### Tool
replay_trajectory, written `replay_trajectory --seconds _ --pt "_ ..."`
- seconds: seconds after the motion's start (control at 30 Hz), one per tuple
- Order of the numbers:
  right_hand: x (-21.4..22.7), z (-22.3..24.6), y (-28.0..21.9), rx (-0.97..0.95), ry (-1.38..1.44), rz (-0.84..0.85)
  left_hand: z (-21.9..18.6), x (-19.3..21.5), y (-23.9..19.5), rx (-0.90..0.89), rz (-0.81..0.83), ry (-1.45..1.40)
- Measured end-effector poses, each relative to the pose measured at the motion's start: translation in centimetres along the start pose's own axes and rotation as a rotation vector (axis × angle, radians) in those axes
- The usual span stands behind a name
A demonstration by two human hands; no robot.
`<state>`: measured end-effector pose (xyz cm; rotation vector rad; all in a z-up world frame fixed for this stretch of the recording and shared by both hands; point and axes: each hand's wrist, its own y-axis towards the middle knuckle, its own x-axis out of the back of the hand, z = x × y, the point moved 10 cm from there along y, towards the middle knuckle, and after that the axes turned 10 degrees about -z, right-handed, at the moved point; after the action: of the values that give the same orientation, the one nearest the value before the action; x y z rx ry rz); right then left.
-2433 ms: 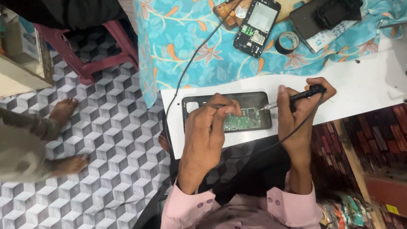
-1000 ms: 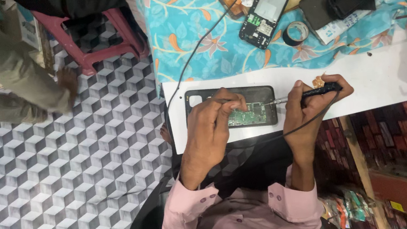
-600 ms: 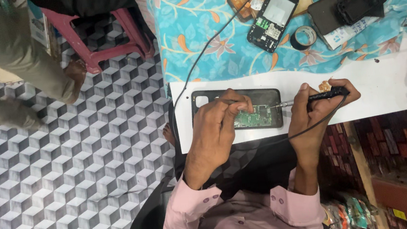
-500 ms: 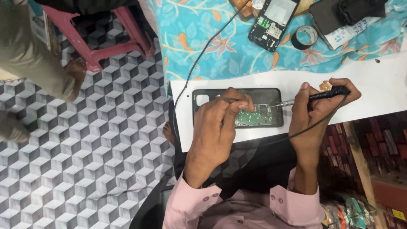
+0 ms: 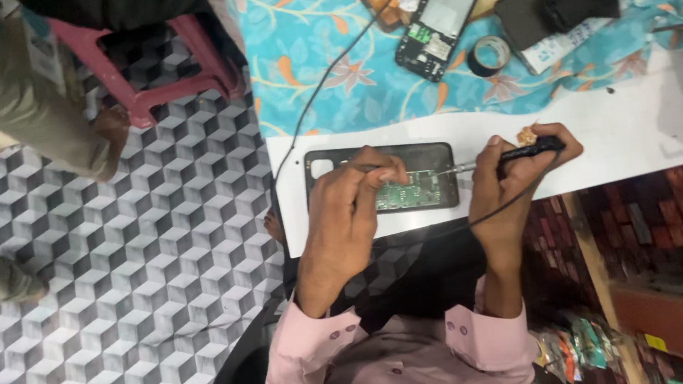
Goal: The person uses a soldering iron and tweezers to work on a smartphone motherboard placed on a white surface. The person repeatedly applies the soldering iron to various points on the circuit board while holding the board steady with the other hand.
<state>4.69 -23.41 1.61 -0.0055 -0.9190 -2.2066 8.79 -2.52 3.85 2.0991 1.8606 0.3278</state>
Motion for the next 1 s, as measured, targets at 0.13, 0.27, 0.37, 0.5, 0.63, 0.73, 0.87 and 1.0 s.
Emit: replay_trajectory --seconds 0.13,0.27,0.37,0.5,0.63,0.73,0.87,1.0 --pt "0.3 -0.6 -0.2 -0.07 0.054 -0.027 -0.4 -0.1 0.0 -0.044 0.009 -0.052" --pt "0.8 -1.3 0.0 -0.173 0.118 -0.1 -0.2 -0.1 0.0 -0.043 0.012 -0.041" --pt "0.7 -1.2 -0.1 -0.175 0.118 -0.085 -0.1 0.0 -0.2 -0.042 0.008 -0.048" --pt "0.3 -0.3 0.0 -0.072 0.016 -0.019 0.1 -0.1 -0.2 -0.044 0.009 -0.038" --pt "0.3 -0.4 -0.1 -0.073 0.082 -0.028 0.4 -0.2 -0.2 -0.028 0.015 -0.03" --pt "0.2 -1.0 -0.2 -0.116 0.095 -0.015 0.6 -0.2 -0.4 -0.013 0.018 -0.023" --pt "0.3 -0.8 -0.2 -0.039 0.004 -0.018 0.7 -0.2 -0.3 -0.008 0.011 -0.017" --pt "0.0 -0.8 -0.3 -0.021 -0.011 0.011 0.2 -0.2 -0.2 -0.047 0.014 -0.034"
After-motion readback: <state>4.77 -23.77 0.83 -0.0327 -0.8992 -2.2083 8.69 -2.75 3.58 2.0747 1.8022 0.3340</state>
